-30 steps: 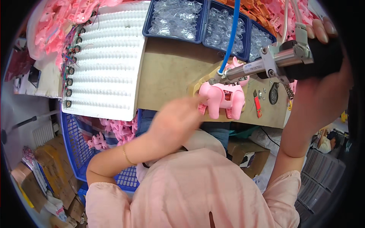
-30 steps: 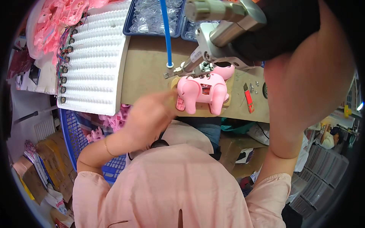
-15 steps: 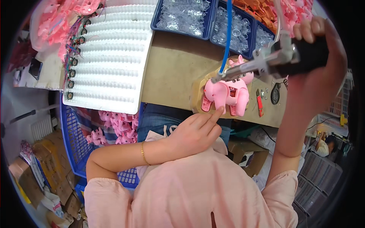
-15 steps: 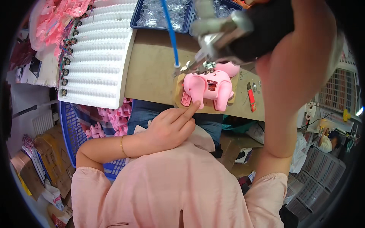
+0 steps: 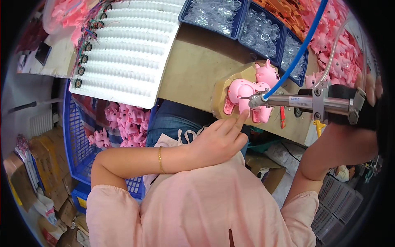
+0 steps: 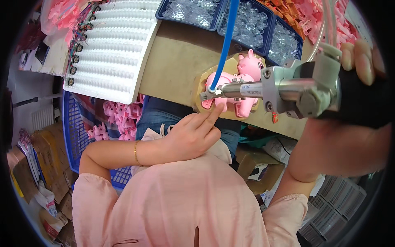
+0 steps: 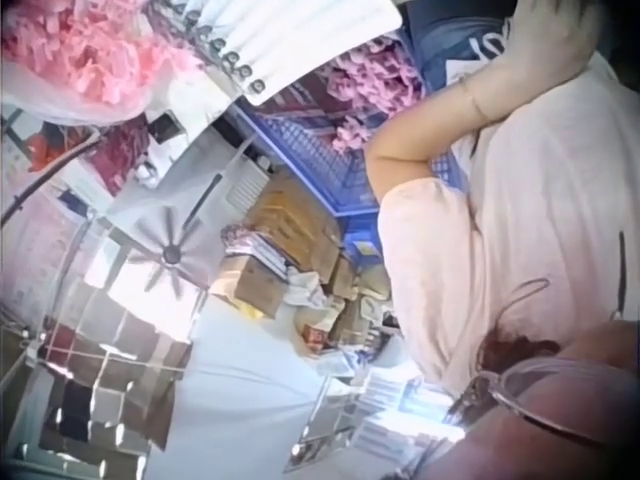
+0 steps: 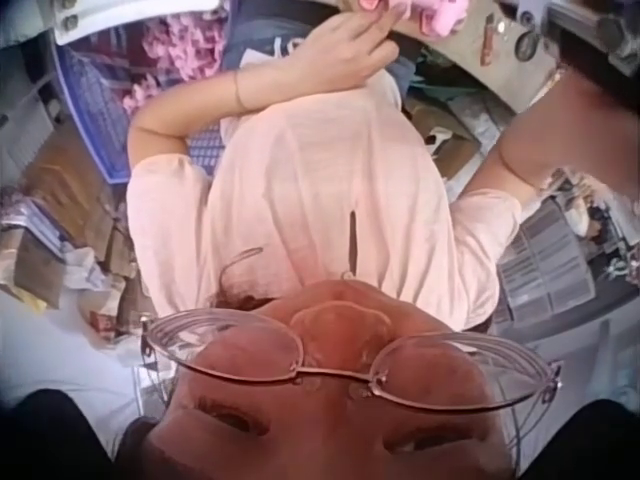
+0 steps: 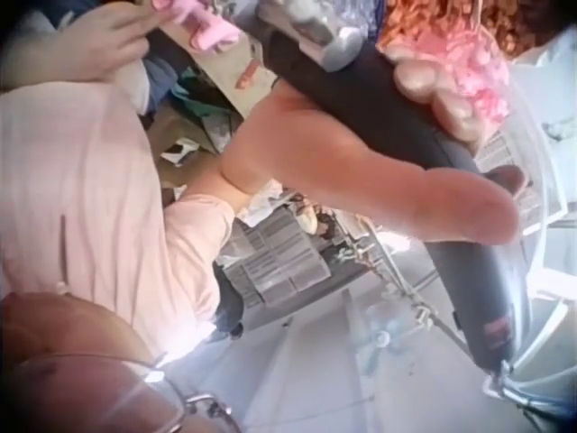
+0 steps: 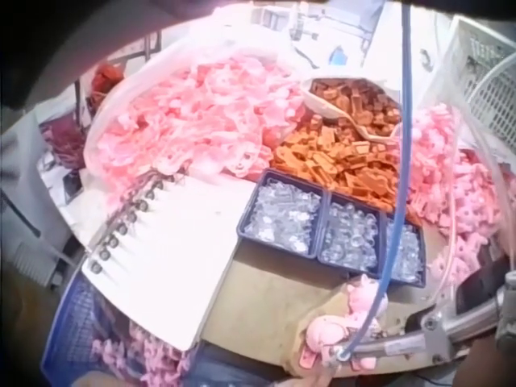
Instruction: Assembling internal electronic components and wiring into a toy pony shell.
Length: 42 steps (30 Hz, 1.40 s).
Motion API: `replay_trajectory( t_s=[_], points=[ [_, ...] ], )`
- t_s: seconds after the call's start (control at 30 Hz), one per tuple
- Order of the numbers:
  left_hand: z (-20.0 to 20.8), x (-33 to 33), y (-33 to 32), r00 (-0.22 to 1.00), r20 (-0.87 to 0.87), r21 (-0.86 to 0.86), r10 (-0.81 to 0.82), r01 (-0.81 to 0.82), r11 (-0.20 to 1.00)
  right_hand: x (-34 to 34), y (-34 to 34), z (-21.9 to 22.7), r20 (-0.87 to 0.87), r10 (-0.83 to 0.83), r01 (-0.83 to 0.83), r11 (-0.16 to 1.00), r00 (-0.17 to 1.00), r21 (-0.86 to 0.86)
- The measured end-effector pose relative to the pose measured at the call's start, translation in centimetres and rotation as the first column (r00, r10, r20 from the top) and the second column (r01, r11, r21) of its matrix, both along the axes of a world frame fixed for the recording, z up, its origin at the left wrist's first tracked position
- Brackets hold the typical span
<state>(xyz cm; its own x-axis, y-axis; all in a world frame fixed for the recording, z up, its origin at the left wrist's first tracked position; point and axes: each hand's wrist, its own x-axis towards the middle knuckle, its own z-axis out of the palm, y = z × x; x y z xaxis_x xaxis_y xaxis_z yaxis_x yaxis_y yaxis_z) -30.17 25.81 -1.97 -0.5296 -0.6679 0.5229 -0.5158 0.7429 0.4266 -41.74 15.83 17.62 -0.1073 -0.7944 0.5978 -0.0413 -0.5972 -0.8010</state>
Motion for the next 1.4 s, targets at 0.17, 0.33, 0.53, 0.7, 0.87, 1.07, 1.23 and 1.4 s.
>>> replay_trajectory(
  t_s=[0.17, 0.33, 0.53, 0.7, 0.87, 1.07, 1.23, 1.4],
  points=[
    [0.1, 0.0, -0.1, 0.999, -0.033, 0.029, -0.027, 0.028, 0.999, 0.1, 0.8, -2.1, 0.112, 0.057, -0.062, 0.997, 0.992, 0.044],
    [0.7, 0.4, -0.5, 0.999, 0.004, -0.009, -0.041, 0.041, 0.999, -2.0, -0.2, -0.4, 0.209, 0.245, -0.269, 0.959, 0.947, 0.094],
    [4.6, 3.1, -2.9, 0.95, -0.309, 0.285, -0.037, 0.129, 0.95, -5.7, -1.2, 1.4, 0.1, 0.221, -0.235, 0.96, 0.97, 0.155],
    [6.8, 3.3, -6.1, 0.653, -0.62, 0.781, 0.436, 0.462, 0.419, -6.4, -1.1, 0.0, -0.144, -0.233, 0.233, 0.972, 0.962, -0.014],
    [6.7, 2.2, -7.1, 0.533, -0.67, 0.734, 0.517, 0.583, 0.35, -6.5, -1.6, -4.3, -0.324, -0.632, 0.601, 0.773, 0.704, -0.203],
    [6.0, -1.9, -6.7, 0.347, -0.662, 0.637, 0.664, 0.728, 0.254, -4.3, 5.4, -11.9, 0.419, 0.026, -0.284, 0.772, 0.908, 0.568],
    [5.8, -3.0, -6.6, 0.311, -0.773, 0.487, 0.552, 0.849, 0.204, -7.5, 4.4, -11.4, 0.165, 0.177, -0.24, 0.794, 0.97, 0.558],
    [4.4, -1.6, -7.5, 0.99, -0.114, 0.411, 0.078, -0.025, 0.911, -10.2, 1.6, -12.8, -0.484, 0.379, -0.069, 0.837, 0.789, 0.543]
  ],
)
